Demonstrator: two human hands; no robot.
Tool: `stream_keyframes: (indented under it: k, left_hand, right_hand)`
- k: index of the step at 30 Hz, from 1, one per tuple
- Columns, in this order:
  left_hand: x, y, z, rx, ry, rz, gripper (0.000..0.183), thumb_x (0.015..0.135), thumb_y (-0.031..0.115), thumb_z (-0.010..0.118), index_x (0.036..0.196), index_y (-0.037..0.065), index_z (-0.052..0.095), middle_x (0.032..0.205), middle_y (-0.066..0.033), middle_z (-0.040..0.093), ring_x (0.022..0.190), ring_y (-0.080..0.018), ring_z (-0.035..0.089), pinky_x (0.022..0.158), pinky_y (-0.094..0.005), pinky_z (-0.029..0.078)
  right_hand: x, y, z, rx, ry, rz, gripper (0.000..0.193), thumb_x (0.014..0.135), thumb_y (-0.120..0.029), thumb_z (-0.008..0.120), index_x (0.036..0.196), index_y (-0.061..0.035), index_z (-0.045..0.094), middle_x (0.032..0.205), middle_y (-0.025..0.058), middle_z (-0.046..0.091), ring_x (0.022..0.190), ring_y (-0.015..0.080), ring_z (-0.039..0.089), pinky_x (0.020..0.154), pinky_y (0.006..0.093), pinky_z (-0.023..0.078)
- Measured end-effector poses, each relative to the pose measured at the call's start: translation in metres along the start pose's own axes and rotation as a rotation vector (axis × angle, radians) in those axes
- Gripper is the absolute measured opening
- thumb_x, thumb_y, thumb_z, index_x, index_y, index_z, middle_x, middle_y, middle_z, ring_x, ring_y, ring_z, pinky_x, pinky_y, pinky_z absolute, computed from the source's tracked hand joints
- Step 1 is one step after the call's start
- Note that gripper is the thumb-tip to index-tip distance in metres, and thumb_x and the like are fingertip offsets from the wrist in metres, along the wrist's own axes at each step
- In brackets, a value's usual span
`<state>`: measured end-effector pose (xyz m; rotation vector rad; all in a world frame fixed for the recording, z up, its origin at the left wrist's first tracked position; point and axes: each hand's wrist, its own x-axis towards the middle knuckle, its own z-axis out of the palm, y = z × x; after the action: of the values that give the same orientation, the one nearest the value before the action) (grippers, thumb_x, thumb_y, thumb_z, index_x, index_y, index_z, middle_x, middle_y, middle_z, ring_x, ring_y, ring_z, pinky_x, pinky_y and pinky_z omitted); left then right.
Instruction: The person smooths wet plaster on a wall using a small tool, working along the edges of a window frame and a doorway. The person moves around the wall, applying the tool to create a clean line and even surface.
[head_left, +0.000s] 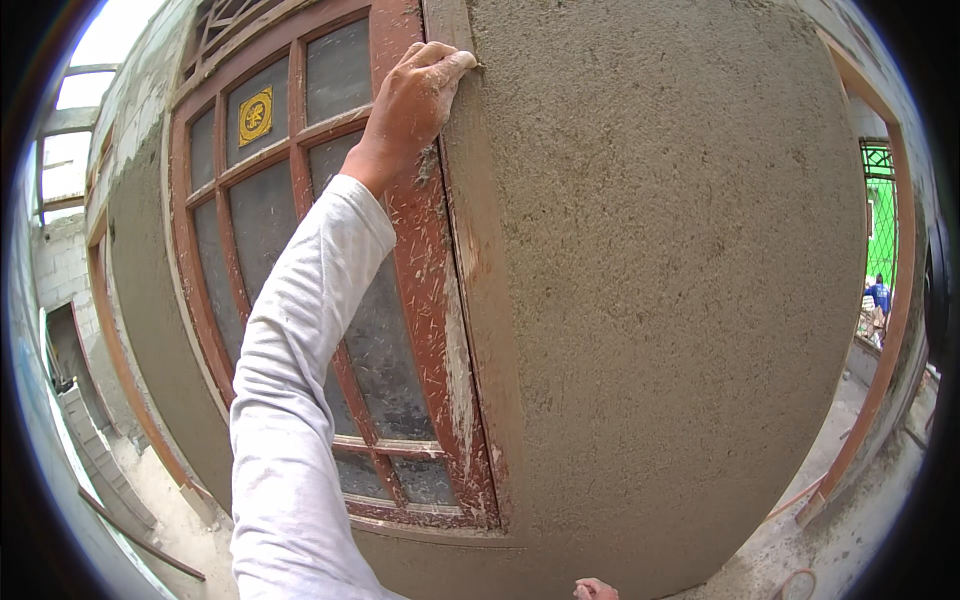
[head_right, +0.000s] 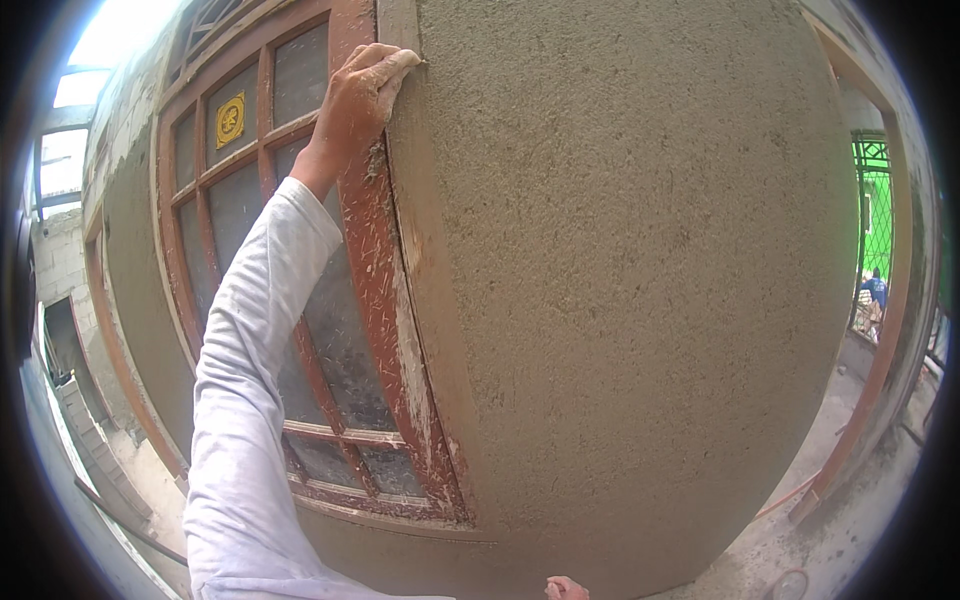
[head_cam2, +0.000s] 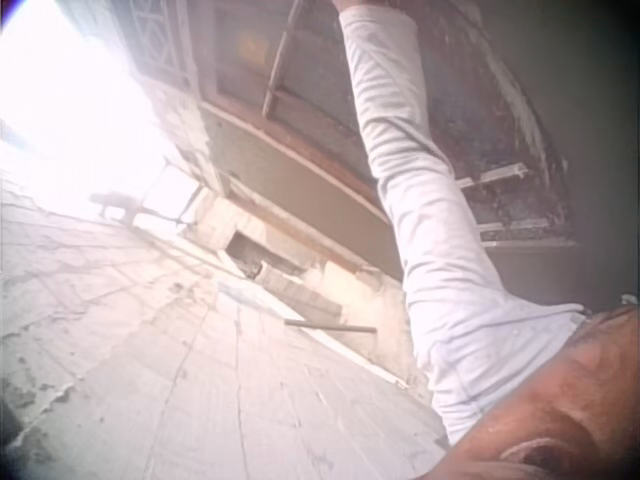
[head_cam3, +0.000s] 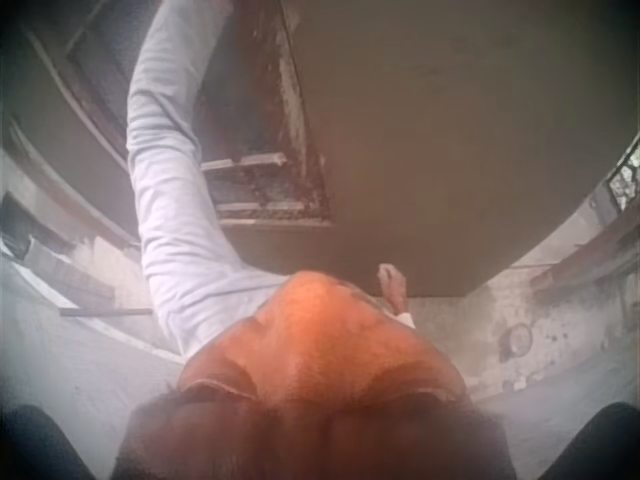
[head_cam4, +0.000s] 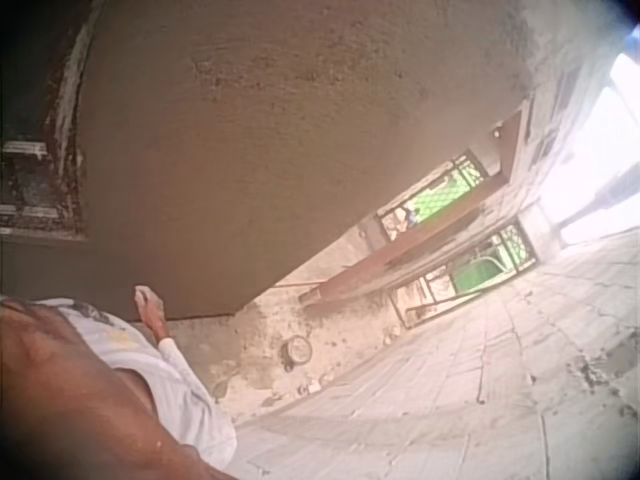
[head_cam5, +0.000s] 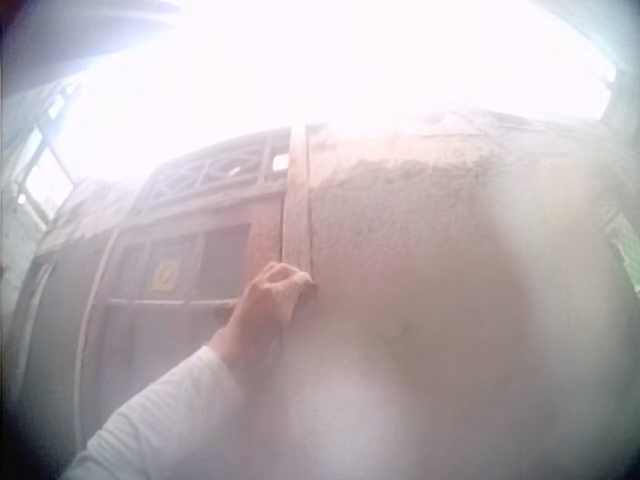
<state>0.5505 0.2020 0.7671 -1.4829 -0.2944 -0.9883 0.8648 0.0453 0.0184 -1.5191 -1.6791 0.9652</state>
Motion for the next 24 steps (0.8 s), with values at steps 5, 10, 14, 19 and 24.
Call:
stream_keyframes:
  k: [5,10,14,19,24]
  left_hand:
    - [-0.015,0.019,-0.006,-0.026,-0.025,-0.019,0.023,0.1,0.004,0.068,0.12,0.006,0.078,0.116,-0.0106,0.075,0.112,-0.0297,0.07,0.098,-0.0403,0.059]
    - [-0.03,0.036,-0.012,-0.033,-0.043,-0.014,0.023,0.099,0.004,0.069,0.12,0.006,0.078,0.115,-0.0092,0.075,0.11,-0.0283,0.07,0.097,-0.0396,0.06]
    - [-0.048,0.052,-0.02,-0.087,-0.084,-0.032,0.024,0.099,0.003,0.069,0.121,0.006,0.078,0.115,-0.009,0.074,0.11,-0.0284,0.069,0.096,-0.0392,0.061]
    - [-0.067,0.076,-0.027,-0.105,-0.118,-0.047,0.024,0.094,-0.001,0.069,0.117,0.003,0.077,0.114,-0.0085,0.073,0.111,-0.0273,0.068,0.099,-0.0387,0.06]
    - [-0.012,0.037,-0.014,-0.205,0.135,-0.188,0.014,0.101,0.006,0.07,0.111,0.004,0.08,0.106,-0.0107,0.077,0.101,-0.0297,0.073,0.094,-0.0361,0.059]
  right_hand:
    - [-0.001,0.019,0.01,-0.029,0.001,-0.034,0.035,0.109,-0.03,0.06,0.13,-0.004,0.071,0.13,0.019,0.074,0.122,0.0404,0.068,0.105,0.0497,0.052]
    - [-0.007,0.023,0.013,-0.006,-0.013,-0.043,0.034,0.108,-0.028,0.061,0.131,-0.0037,0.071,0.13,0.0191,0.074,0.123,0.0394,0.068,0.105,0.0487,0.052]
    - [-0.018,0.007,0.011,-0.014,-0.006,0.017,0.035,0.108,-0.027,0.061,0.132,-0.0026,0.07,0.131,0.0195,0.073,0.123,0.0384,0.068,0.105,0.0479,0.052]
    - [-0.021,0.014,0.012,0.012,-0.005,0.008,0.035,0.109,-0.027,0.06,0.131,-0.0018,0.07,0.129,0.0196,0.074,0.121,0.0376,0.068,0.104,0.0477,0.052]
    - [-0.026,0.037,0.019,0.006,0.044,-0.047,0.033,0.108,-0.03,0.061,0.124,-0.0027,0.071,0.122,0.0195,0.075,0.114,0.038,0.07,0.098,0.0476,0.054]
